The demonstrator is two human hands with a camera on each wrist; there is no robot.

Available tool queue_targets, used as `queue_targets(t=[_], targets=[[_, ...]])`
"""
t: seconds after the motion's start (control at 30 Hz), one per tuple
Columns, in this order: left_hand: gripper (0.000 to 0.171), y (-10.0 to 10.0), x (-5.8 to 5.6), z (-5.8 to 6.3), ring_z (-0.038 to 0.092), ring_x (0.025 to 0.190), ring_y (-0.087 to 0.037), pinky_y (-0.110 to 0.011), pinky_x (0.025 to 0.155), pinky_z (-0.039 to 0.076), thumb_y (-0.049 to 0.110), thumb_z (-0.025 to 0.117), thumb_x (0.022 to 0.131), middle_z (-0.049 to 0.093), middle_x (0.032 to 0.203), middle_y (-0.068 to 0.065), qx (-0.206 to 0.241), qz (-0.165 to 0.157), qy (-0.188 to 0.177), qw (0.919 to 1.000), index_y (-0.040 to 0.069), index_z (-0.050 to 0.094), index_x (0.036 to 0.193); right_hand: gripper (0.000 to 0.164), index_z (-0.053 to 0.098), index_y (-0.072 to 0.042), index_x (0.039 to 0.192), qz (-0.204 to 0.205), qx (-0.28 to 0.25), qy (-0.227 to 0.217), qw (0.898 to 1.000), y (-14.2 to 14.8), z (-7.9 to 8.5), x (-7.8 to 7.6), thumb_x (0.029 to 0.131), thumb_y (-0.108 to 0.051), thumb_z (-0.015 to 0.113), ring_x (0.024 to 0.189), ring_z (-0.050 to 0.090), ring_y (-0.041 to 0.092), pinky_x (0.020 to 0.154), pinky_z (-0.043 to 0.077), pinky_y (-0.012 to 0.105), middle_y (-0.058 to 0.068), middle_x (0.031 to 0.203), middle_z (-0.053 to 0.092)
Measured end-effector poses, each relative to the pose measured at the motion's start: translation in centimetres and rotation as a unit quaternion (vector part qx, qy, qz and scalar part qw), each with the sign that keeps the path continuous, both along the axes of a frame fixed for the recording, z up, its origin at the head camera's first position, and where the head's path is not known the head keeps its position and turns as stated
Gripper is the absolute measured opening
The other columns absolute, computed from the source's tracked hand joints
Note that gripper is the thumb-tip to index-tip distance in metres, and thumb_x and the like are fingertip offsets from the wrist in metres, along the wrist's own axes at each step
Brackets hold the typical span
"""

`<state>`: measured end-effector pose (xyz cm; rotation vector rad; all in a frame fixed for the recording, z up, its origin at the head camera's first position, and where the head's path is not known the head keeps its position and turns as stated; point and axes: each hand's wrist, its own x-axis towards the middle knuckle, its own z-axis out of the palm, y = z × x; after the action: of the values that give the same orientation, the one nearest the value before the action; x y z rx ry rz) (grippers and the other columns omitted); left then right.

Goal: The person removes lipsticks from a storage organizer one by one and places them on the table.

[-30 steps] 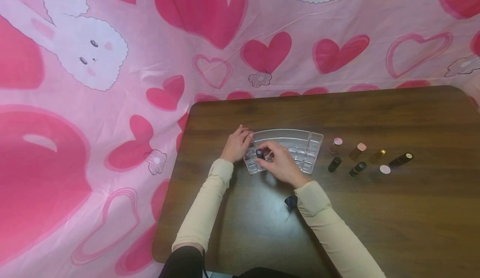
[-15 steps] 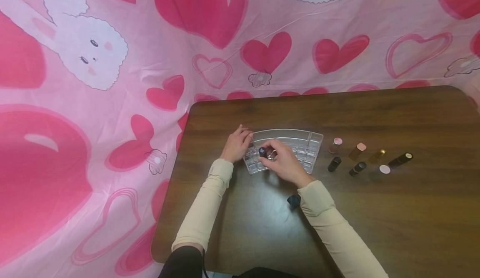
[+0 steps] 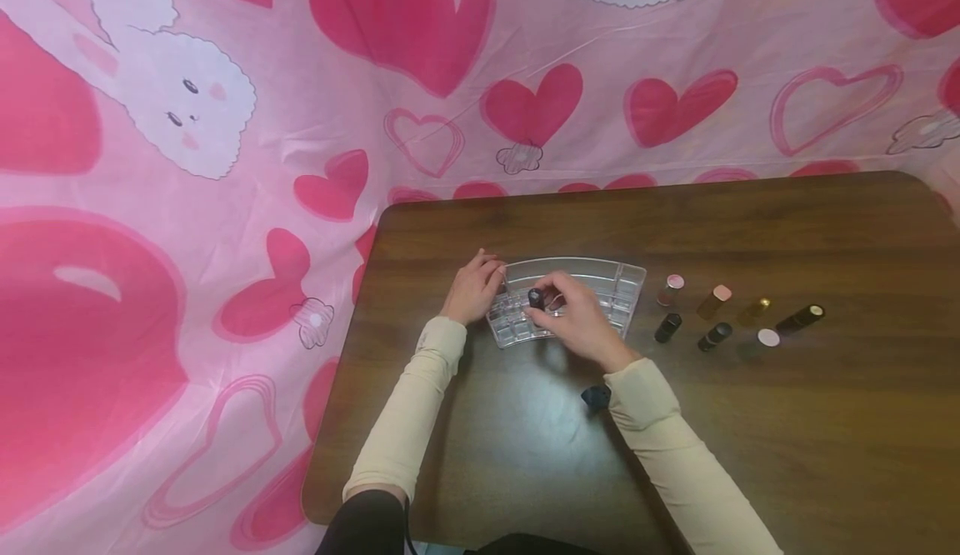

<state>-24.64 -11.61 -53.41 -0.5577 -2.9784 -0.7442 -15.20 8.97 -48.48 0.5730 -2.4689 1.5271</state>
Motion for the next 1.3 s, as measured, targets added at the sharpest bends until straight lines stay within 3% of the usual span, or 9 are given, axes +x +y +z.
queue_targets(t=[0.87,1.1,1.3], targets=[[0.045,-0.1,0.1,-0.1,0.031,0.146,-0.025,-0.047,0.117,0.030,0.040,0.037,0.102,0.054,0.142,-0.008,0.001,0.004,-0.015,0.9999,0.013,0.063,0.126,0.034,0.057,-0.006,0.108,-0.055,0.018,-0.048,0.997,3.2,1.5,1.1,0.081,-0.014,0.077,0.087,0.058,0.020,0.080,0.053,0.038,0.007,0.098,0.061],[0.046,-0.2,0.0,-0.2,0.031,0.146,-0.026,-0.048,0.117,0.030,0.042,0.036,0.102,0.054,0.142,-0.008,0.003,0.002,-0.012,0.9999,0.013,0.063,0.126,0.032,0.058,-0.006,0.104,-0.066,0.016,-0.038,0.997,4.0,1.6,1.3,0.080,-0.013,0.078,0.082,0.058,0.018,0.073,0.051,0.029,0.007,0.091,0.061],[0.045,-0.2,-0.1,-0.4,0.033,0.145,-0.026,-0.047,0.116,0.031,0.040,0.037,0.102,0.055,0.140,-0.008,0.004,-0.001,-0.003,1.0000,0.013,0.064,0.125,0.033,0.059,-0.004,0.102,-0.077,0.014,-0.033,0.996,4.5,1.9,1.5,0.078,-0.011,0.080,0.080,0.058,0.020,0.071,0.051,0.035,0.008,0.088,0.060]])
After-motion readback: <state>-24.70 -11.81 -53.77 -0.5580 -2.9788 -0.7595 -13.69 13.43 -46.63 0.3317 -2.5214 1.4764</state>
